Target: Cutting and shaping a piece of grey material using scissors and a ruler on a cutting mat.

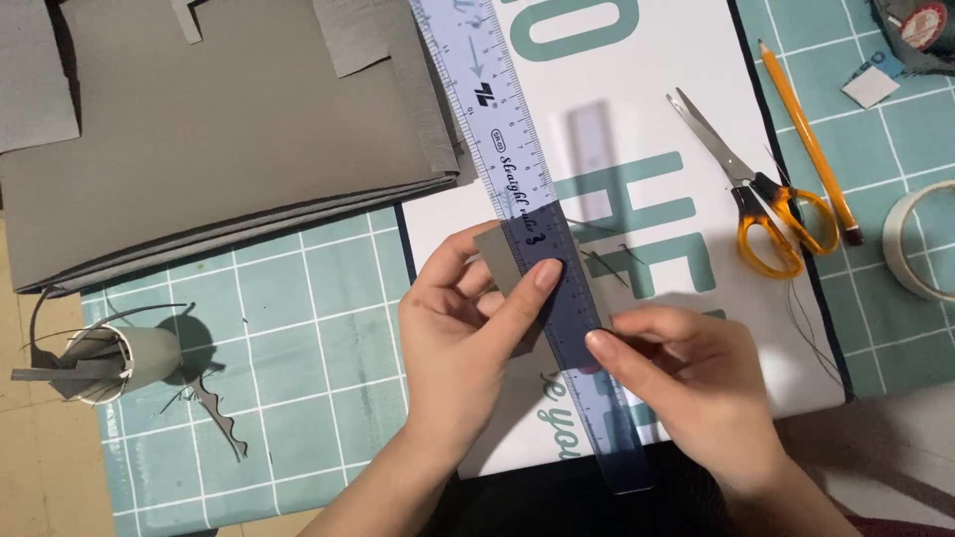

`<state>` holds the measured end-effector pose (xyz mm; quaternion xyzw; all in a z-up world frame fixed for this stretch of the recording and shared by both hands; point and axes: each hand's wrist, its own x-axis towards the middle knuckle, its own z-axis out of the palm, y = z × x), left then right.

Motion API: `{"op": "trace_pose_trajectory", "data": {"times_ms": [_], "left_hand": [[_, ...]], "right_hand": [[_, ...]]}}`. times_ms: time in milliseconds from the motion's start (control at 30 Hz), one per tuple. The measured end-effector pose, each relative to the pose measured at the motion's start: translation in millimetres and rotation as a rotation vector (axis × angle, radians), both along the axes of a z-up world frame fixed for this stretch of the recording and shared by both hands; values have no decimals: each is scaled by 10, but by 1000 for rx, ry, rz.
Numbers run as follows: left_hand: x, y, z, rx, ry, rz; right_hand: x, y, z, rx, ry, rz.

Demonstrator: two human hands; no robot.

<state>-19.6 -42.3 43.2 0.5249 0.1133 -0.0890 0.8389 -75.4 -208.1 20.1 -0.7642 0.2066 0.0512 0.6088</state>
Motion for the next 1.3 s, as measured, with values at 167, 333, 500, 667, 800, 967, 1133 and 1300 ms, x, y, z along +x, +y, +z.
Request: {"op": "trace_pose_trajectory", "data": {"times_ms": [167, 333, 500, 667, 800, 967, 1133, 1300], "left_hand": [[-4, -11, 22, 13, -9, 11], [11, -6, 39, 19, -8, -4], [7, -11, 54, 23, 17, -3], [19, -10, 66, 18, 7, -1], [2, 9, -32, 24, 13, 19], [-56, 122, -290, 205, 34, -43], [-103, 286, -356, 528, 31, -93], [-54, 318, -364, 598, 6, -118]], "right_hand": [[-60, -13, -106, 32, -121, -6], [-73, -51, -124, -36, -113, 9], [-103, -60, -187, -21, -135, -16], [-94, -47, -152, -4, -157, 1], [-141, -38, -250, -78, -180, 45], [-160, 129, -277, 122, -18, 91], [-77, 270, -177, 92, 219, 31], [-66, 97, -180, -544, -268, 382]]}}
